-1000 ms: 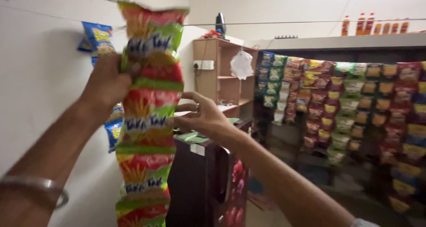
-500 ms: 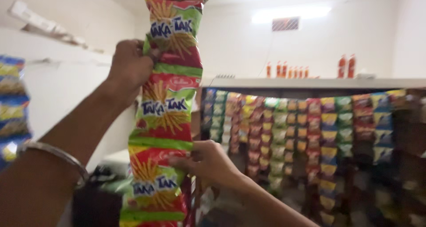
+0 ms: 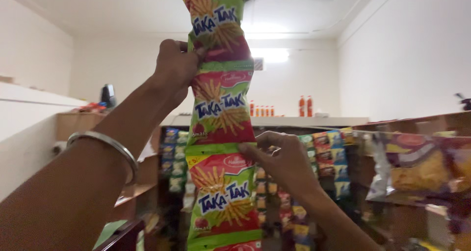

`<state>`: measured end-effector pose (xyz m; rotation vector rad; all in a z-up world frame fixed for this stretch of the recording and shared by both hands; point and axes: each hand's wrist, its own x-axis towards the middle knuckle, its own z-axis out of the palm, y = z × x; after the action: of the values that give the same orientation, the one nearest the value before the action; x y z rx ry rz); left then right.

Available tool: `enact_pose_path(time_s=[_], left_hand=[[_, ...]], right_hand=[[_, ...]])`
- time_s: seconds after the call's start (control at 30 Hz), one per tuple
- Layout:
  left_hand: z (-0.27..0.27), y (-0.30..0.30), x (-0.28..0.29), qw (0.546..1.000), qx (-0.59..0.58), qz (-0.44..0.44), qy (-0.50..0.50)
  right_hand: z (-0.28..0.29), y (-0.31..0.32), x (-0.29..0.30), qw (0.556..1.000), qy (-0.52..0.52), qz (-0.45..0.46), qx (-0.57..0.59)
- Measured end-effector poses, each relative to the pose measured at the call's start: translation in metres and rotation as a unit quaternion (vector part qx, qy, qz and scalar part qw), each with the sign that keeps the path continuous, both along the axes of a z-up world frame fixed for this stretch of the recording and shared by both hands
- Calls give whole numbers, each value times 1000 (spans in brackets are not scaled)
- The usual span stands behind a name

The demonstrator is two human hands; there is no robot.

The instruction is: The person picks up various snack packets from a pile on the floor and hangs them on hooks attached to a wall. The person handles multiple brands and types of snack packets, including chips and puffed snacks, and places them in vertical rows.

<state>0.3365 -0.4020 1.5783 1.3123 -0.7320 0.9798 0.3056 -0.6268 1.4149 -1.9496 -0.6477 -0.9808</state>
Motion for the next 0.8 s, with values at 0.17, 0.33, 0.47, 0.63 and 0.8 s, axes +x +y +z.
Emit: enact_pose_path(time_s=[0.17, 0.33, 0.47, 0.63, 0.8], left_hand=[[32, -56, 19, 997, 10, -63, -31], [52, -105, 34, 994, 4, -102, -29], [63, -144, 57, 998, -16, -55, -21], [61, -189, 97, 996, -8, -90, -13], [58, -223, 146, 998, -21, 55, -20]], right_hand=[[26, -54, -10, 977, -76, -193, -37], [50, -104, -10, 944, -187, -260, -83], [69, -141, 2, 940, -184, -258, -127], [69, -181, 12, 966, -20, -217, -137], [70, -200, 7, 975, 49, -184, -113]])
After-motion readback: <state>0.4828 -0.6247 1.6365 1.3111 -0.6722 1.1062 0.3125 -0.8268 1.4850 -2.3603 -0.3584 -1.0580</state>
